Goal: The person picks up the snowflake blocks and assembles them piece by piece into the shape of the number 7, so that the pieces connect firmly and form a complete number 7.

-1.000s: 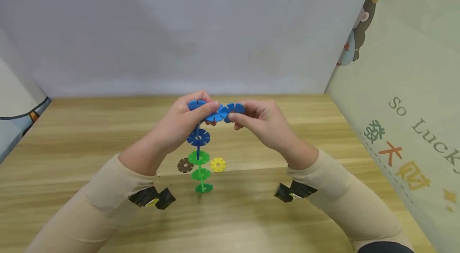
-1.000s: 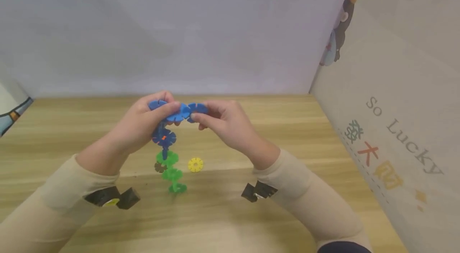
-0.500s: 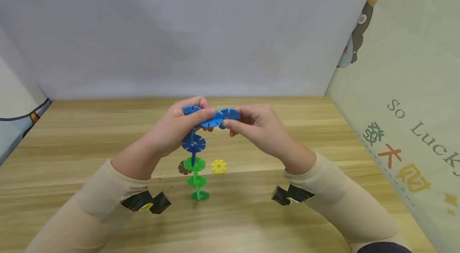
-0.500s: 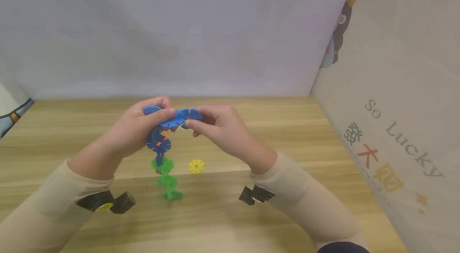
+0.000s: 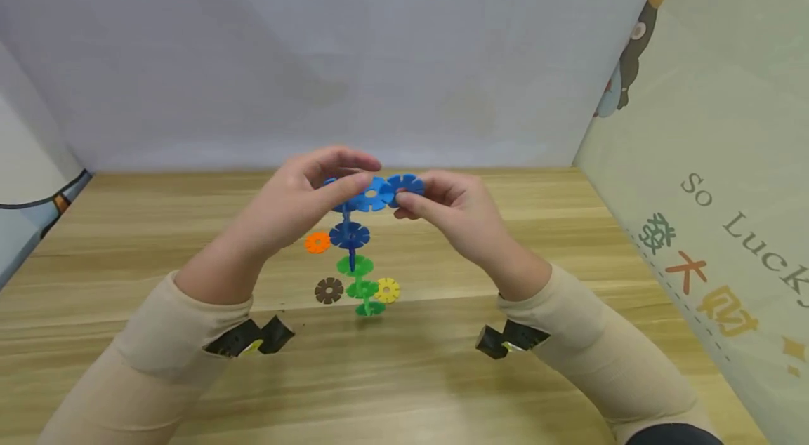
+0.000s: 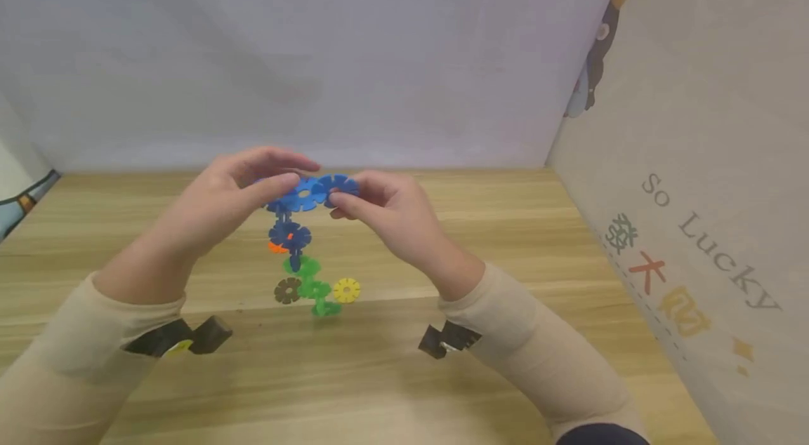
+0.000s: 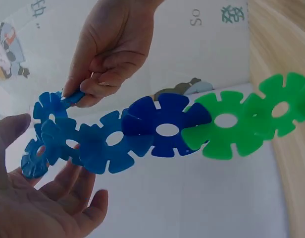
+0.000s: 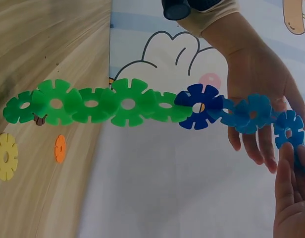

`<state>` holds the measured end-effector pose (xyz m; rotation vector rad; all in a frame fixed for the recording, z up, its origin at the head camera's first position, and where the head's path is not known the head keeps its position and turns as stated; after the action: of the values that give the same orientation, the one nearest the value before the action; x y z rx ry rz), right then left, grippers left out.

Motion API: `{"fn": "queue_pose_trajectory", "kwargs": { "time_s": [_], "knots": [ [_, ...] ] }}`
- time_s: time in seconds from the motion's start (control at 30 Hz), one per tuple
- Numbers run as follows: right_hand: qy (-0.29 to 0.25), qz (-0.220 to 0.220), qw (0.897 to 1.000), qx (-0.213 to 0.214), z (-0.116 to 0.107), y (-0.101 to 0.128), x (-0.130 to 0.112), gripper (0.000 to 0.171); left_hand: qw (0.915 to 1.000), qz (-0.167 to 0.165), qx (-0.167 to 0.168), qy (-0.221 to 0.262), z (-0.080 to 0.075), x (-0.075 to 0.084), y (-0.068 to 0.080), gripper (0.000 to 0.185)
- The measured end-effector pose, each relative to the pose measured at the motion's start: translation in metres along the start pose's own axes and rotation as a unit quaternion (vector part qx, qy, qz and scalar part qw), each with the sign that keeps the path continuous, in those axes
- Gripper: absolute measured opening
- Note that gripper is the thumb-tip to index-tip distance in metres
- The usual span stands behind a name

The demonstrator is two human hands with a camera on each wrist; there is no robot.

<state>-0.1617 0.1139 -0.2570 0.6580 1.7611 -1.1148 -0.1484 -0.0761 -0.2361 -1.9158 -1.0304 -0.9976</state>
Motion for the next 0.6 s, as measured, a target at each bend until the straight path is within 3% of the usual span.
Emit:
{"fn": "queue_pose_trajectory", "kwargs": {
  "time_s": [0.13,0.27,0.37,0.47,0.6],
  "knots": [
    [-0.026,-0.011,1.0,0.003,0.006,-0.004,0.0,0.01,0.992,0.027,0.029,-0.12,0.001,0.012,-0.002,0.024],
    [-0.04,-0.007,0.999,0.0,0.011,-0.005,-0.001,0.008,0.9798,0.047,0.042,-0.19,0.001,0.02,-0.003,0.016],
    [-0.038,0.009,0.999,-0.006,0.013,-0.006,0.0,0.009,0.9724,0.07,0.025,-0.221,-0.001,0.022,-0.003,0.01],
    [-0.003,0.026,0.999,-0.02,0.011,-0.005,0.004,0.015,0.9705,0.076,0.017,-0.228,-0.005,0.02,-0.002,0.011],
    [0.067,0.085,0.992,-0.062,0.003,-0.005,0.021,0.021,0.9707,0.055,0.043,-0.23,-0.017,0.017,0.002,0.019]
  ]
}}
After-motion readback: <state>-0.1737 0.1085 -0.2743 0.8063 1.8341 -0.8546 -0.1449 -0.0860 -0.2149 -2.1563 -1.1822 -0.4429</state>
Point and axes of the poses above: each hand's wrist, its own y-axis away from the middle knuckle, its own z-axis out of the palm, x = y × z, the point moved 3 cm from there along -y, towards the middle knuckle, and after that the axes turned 2 degrees about -y, right-handed, at the moved point
